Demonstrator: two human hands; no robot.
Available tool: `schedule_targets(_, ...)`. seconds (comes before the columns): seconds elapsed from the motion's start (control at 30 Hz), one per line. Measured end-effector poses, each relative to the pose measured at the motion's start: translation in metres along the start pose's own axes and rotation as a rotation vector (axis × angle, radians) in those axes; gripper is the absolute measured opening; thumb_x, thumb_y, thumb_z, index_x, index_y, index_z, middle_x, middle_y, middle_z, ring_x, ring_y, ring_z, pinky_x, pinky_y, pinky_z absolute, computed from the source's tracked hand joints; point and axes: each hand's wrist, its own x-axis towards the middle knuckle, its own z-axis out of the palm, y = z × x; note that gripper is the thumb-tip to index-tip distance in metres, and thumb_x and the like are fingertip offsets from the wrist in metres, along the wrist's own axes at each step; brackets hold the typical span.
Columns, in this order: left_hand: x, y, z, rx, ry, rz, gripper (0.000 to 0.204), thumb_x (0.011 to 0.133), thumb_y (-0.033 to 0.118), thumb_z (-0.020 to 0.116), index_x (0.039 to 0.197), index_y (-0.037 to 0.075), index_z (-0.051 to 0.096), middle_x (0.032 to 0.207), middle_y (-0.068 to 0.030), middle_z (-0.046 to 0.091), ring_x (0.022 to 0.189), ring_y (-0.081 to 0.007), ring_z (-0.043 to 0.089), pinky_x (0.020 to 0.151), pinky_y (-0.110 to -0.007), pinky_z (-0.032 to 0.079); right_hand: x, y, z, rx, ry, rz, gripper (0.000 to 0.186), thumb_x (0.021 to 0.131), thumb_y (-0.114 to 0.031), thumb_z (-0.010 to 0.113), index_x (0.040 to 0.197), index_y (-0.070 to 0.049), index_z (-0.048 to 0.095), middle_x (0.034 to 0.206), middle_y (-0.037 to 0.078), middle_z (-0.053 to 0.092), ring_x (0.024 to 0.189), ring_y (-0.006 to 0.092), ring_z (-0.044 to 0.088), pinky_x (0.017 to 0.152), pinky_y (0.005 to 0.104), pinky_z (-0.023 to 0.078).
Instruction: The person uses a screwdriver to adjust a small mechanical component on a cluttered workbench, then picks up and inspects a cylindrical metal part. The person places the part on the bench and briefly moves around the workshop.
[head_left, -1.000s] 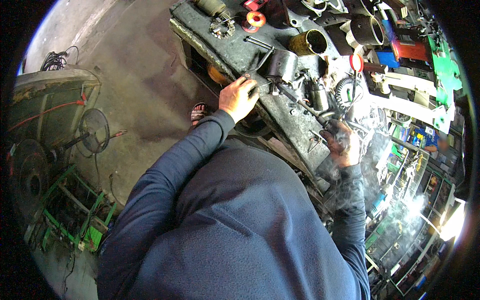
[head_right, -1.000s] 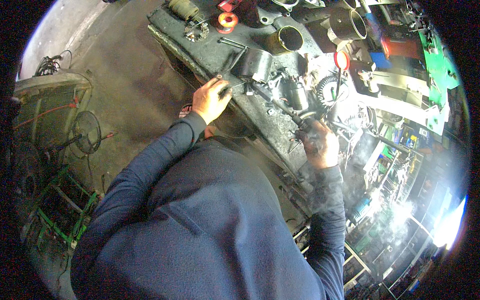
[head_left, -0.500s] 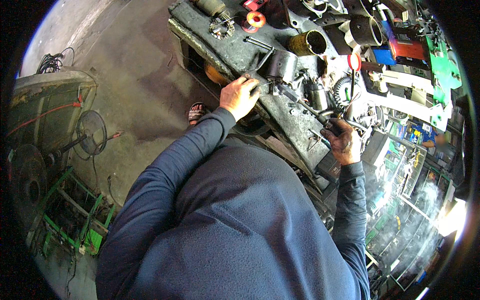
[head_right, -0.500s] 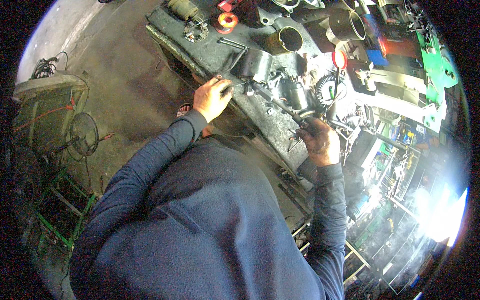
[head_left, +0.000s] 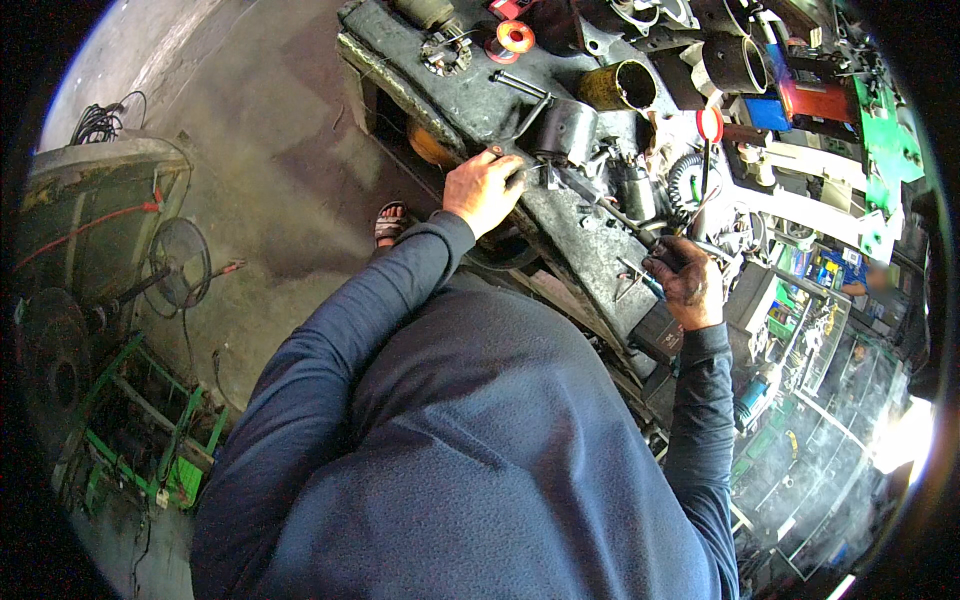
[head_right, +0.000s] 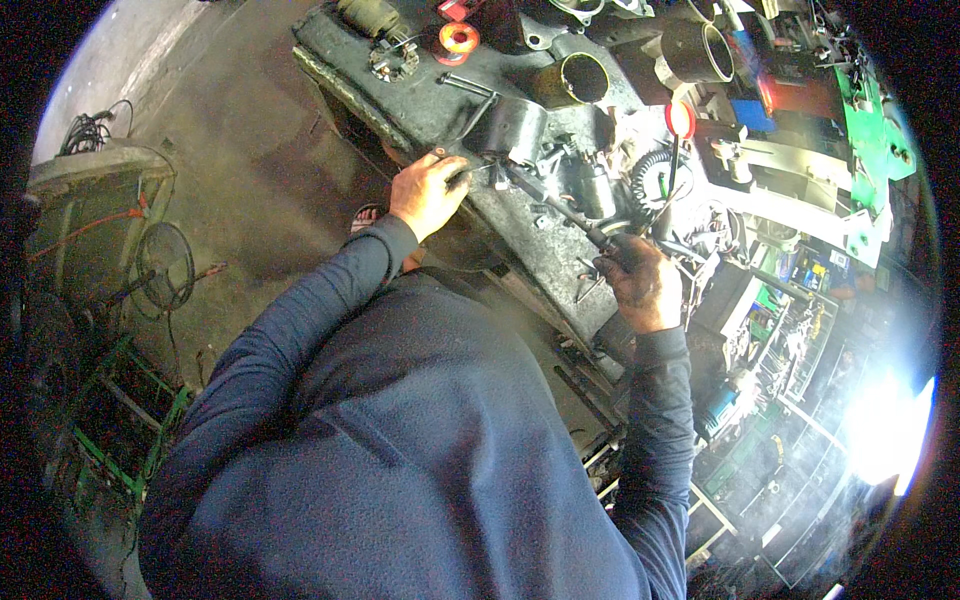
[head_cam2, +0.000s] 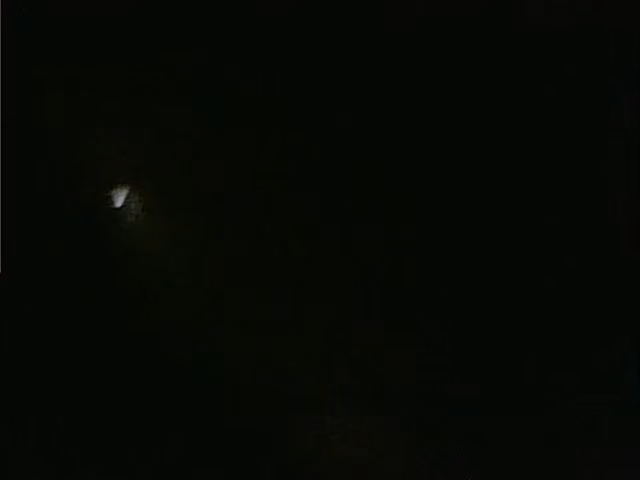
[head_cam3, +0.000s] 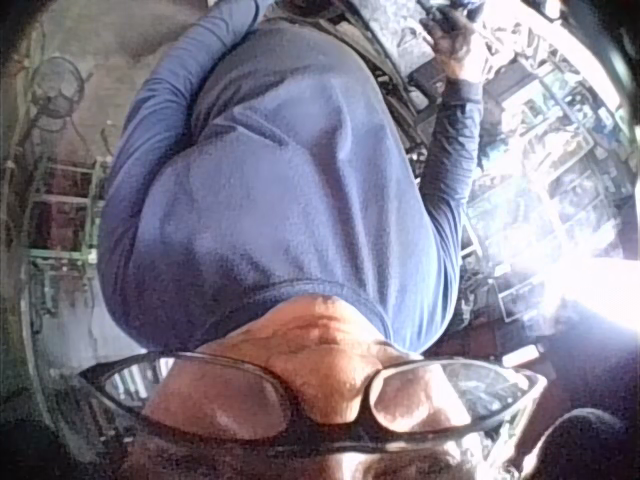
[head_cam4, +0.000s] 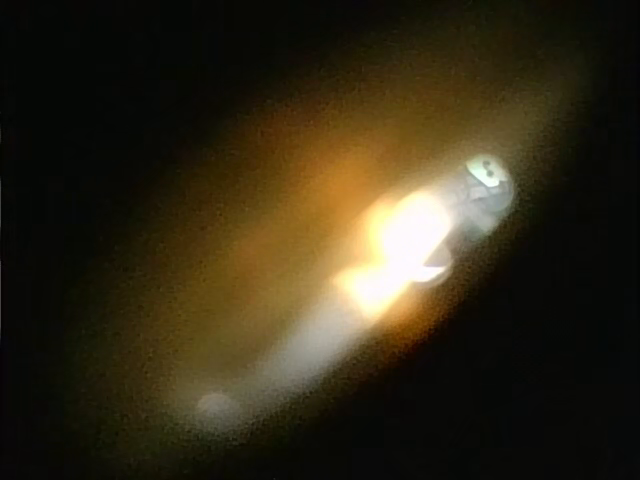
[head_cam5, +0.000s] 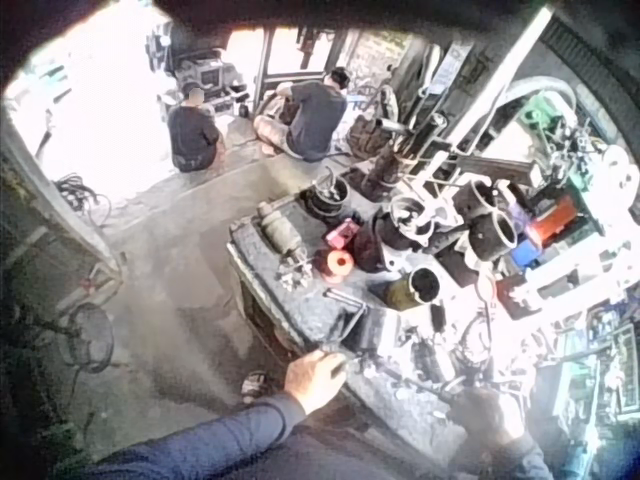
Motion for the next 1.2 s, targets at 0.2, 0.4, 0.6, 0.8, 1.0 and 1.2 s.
schedule_targets(0.2,0.0,0.0,0.003,-0.001,0.025,0.006,0.027,0.089,0.031,0.072,0.108,0.013,0.073,0.107,-0.0128,0.071,0.095,-0.0339,0.071,0.081,-0.044,0.058,0.0,0.001,0.001,-0.015,0.018,-0.05,0.039,0.083,-0.02,0.085,0.112,0.002,0.071,0.099,0.015,0.077,0.09,0.0229,0.074,0.082,0.0343,0.057)
schedule_targets(0.4,-0.015,0.002,0.0,-0.036,-0.004,0.111,0.032,0.078,0.032,0.081,0.099,0.01,0.07,0.1,-0.011,0.073,0.089,-0.0318,0.071,0.079,-0.041,0.058,-0.001,0.013,0.008,0.052,0.043,-0.052,0.04,0.083,-0.018,0.085,0.115,0.002,0.07,0.1,0.014,0.077,0.091,0.0205,0.074,0.083,0.0335,0.056)
schedule_targets(0.6,-0.009,0.011,0.025,0.063,0.016,0.271,0.04,0.077,0.035,0.082,0.109,0.014,0.069,0.102,-0.0056,0.074,0.092,-0.0249,0.072,0.082,-0.039,0.059,-0.004,0.008,0.011,0.009,0.058,-0.008,0.04,0.083,-0.02,0.085,0.114,0.001,0.07,0.099,0.014,0.077,0.089,0.0219,0.073,0.081,0.0342,0.056)
schedule_targets(0.8,-0.006,0.01,0.026,0.117,-0.024,0.22,0.036,0.079,0.034,0.08,0.109,0.015,0.07,0.1,-0.0027,0.073,0.091,-0.0238,0.071,0.079,-0.039,0.059,-0.004,0.007,0.008,0.004,0.088,-0.113,0.044,0.081,-0.027,0.085,0.115,-0.002,0.071,0.096,0.015,0.075,0.089,0.0273,0.072,0.079,0.0367,0.055)
schedule_targets(1.0,-0.006,0.008,0.023,0.099,0.025,0.213,0.032,0.079,0.032,0.08,0.106,0.016,0.072,0.098,-0.0031,0.072,0.09,-0.0246,0.071,0.077,-0.039,0.059,-0.003,0.025,0.022,-0.189,0.36,-0.266,0.037,0.08,-0.022,0.084,0.113,-0.01,0.073,0.111,0.014,0.072,0.098,0.0356,0.07,0.083,0.0419,0.056)
schedule_targets(1.2,-0.008,0.006,0.026,0.114,0.025,0.228,0.033,0.078,0.032,0.08,0.107,0.016,0.072,0.098,-0.0041,0.071,0.089,-0.0258,0.071,0.078,-0.04,0.059,-0.002,0.014,0.008,-0.201,0.247,-0.305,0.039,0.08,-0.019,0.081,0.117,-0.013,0.072,0.112,0.011,0.071,0.098,0.0347,0.07,0.084,0.0428,0.056)
